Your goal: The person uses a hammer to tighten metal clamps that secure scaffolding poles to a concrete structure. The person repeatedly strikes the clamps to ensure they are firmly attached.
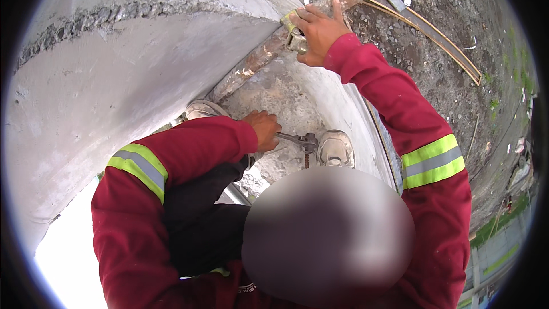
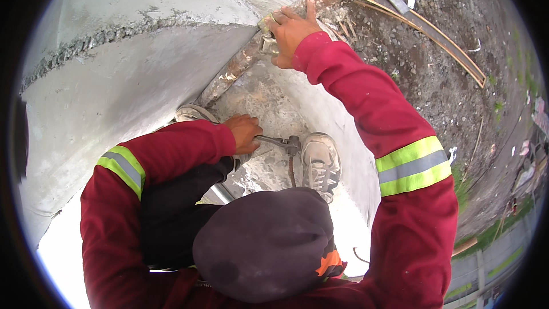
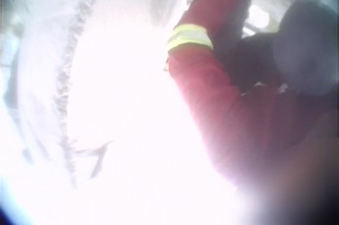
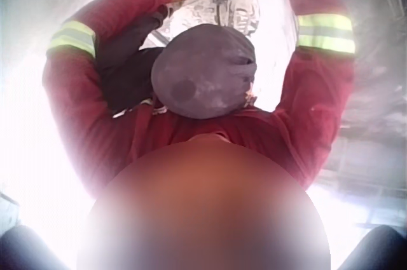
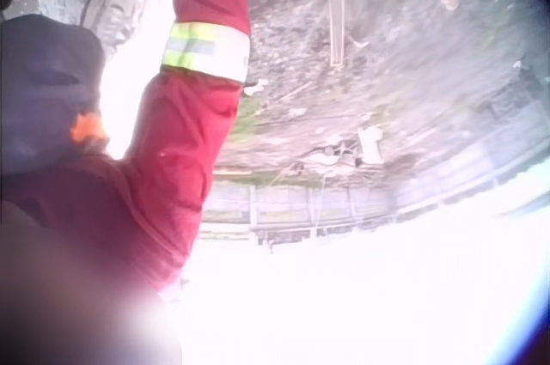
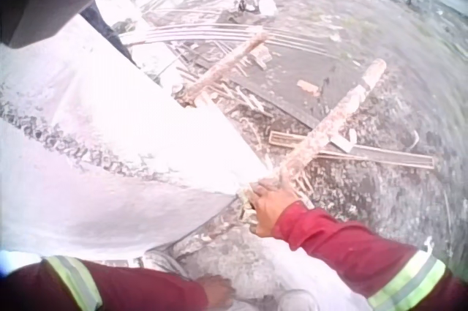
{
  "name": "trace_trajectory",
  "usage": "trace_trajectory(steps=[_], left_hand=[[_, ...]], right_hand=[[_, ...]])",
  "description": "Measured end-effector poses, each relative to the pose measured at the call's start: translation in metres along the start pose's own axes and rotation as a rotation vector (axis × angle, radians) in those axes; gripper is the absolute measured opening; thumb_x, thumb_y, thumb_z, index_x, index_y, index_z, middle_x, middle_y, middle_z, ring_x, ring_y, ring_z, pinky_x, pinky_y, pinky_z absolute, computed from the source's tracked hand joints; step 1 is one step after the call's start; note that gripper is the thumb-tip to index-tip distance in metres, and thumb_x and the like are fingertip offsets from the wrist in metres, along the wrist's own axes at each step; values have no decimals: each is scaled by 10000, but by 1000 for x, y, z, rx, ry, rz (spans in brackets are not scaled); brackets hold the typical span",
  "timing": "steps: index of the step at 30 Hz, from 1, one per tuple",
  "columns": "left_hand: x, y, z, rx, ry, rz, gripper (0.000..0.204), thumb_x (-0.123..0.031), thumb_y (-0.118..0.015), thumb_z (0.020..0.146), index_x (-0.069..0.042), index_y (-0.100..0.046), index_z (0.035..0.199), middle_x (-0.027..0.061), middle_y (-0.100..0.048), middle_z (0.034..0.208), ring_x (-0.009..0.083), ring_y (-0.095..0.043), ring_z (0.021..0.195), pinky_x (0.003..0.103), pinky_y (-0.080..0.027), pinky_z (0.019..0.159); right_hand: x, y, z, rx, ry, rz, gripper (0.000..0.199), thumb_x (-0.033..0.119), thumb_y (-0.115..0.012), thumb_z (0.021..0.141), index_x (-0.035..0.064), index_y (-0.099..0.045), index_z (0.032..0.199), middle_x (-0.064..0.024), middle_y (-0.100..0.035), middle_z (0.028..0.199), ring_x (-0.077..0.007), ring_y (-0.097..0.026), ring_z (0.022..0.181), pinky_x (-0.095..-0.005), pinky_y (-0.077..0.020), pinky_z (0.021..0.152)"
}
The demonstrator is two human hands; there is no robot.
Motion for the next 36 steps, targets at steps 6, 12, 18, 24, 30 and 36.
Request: trace_trajectory(steps=[6,12,18,24,30,36], left_hand=[[12,-9,23,-49,-39,4,193,-161,-581,715,-77,-659,870,137,-596,939,326,-550,989,450,-435,849],[18,-32,26,-132,-58,127,231,-171,-584,734,-96,-680,930,144,-605,1022,324,-561,1012,471,-439,869],[-6,6,5,-16,-93,366,239,-191,-629,724,-77,-635,934,108,-593,991,304,-562,973,419,-485,776],[0,131,14,-991,-339,309,310,-80,-641,744,-90,-560,1043,109,-542,982,286,-555,906,413,-481,753],[4,158,33,-1001,-306,385,354,-59,-619,759,-82,-534,1102,89,-539,1045,278,-546,970,407,-452,807],[0,172,34,-784,-260,671,409,-82,-638,741,-92,-545,1139,62,-532,1054,233,-531,995,365,-414,836]], right_hand=[[0,-1,1,-7,-1,-7,832,446,-712,684,82,-421,1373,-103,-453,1387,-257,-335,1357,-679,-125,1072],[1,3,0,25,-10,-13,824,437,-708,691,81,-417,1374,-93,-450,1390,-244,-336,1356,-674,-132,1075],[3,2,-1,-4,-23,-33,889,429,-715,696,84,-330,1419,-95,-462,1381,-245,-339,1356,-649,-118,1092],[1,1,-2,-78,-36,89,1077,389,-747,690,98,-81,1485,-143,-470,1369,-259,-354,1350,-604,-95,1116],[-5,-3,-5,-123,-20,136,1146,342,-770,687,79,8,1486,-169,-508,1329,-280,-348,1352,-590,-87,1123],[-15,-13,-20,-365,-26,206,1167,412,-802,643,40,-79,1479,-204,-374,1415,-350,-210,1396,-488,-162,1142]])
Point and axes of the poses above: each hand's wrist, its own z-axis towards the middle knuckle, its own y-axis out of the back of the hand, x = y × z, the point moved 3 cm from there along z, towards the middle knuckle
